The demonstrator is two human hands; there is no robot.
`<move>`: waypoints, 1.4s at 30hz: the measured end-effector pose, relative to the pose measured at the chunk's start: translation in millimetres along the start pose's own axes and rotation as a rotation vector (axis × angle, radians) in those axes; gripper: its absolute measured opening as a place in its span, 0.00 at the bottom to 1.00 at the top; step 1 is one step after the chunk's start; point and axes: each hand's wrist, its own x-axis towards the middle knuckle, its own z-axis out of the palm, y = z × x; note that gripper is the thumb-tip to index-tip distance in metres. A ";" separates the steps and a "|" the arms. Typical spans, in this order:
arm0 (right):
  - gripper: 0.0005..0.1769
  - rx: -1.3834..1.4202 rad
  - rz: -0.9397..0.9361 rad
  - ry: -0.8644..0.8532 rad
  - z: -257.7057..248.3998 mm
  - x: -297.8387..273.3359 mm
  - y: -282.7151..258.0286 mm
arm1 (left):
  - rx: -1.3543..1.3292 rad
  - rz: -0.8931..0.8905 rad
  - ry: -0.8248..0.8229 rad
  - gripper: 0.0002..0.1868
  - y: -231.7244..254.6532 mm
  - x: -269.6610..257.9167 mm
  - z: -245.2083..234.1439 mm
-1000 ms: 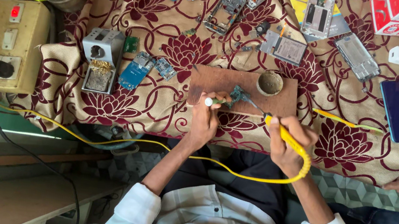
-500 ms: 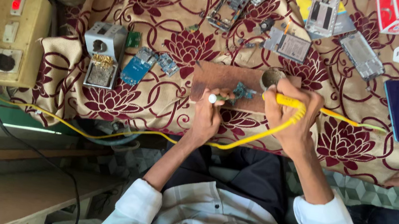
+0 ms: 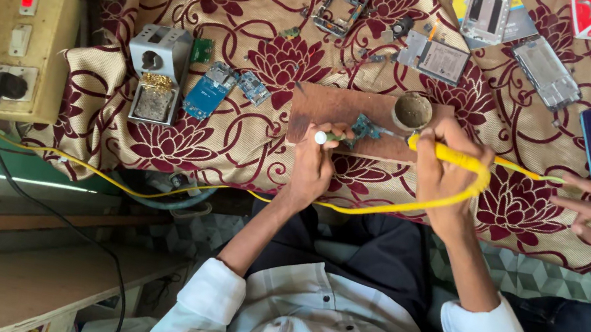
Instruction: The person uses a soldering iron and solder wire to apply solder to joints on a small circuit board held on a wooden board. The person repeatedly melts solder onto the board while holding the board steady with the other hand.
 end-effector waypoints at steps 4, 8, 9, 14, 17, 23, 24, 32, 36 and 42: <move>0.13 0.122 0.043 0.037 -3.7 -20.1 0.3 | 0.040 -0.004 0.000 0.18 2.2 1.8 -1.8; 0.11 0.171 -0.061 0.168 1.4 -35.0 19.5 | 0.004 -0.029 -0.004 0.18 4.2 0.7 -1.4; 0.10 0.221 -0.033 0.198 4.5 -38.6 26.3 | 0.017 -0.034 -0.003 0.18 3.7 1.6 -2.6; 0.16 0.474 0.029 0.385 11.6 -55.1 71.4 | 0.021 -0.017 0.000 0.17 2.1 1.2 0.5; 0.15 0.591 0.091 0.472 10.0 -56.8 99.0 | 0.018 -0.060 -0.005 0.16 1.4 -0.3 0.4; 0.13 0.634 0.201 0.454 5.6 -54.7 123.0 | -0.028 -0.036 0.012 0.17 1.2 2.2 2.4; 0.13 0.614 0.197 0.423 6.2 -55.9 122.7 | -0.027 -0.035 0.015 0.16 1.4 0.5 1.7; 0.13 0.596 0.211 0.293 16.0 -58.0 110.0 | -0.002 -0.049 0.003 0.17 -2.4 -2.5 2.4; 0.14 0.423 0.153 0.280 13.2 -54.0 98.0 | -0.015 -0.017 0.019 0.17 -1.8 -1.7 2.6; 0.14 0.166 0.038 0.225 2.2 -51.2 77.1 | -0.010 -0.037 0.007 0.17 -4.2 -3.1 3.0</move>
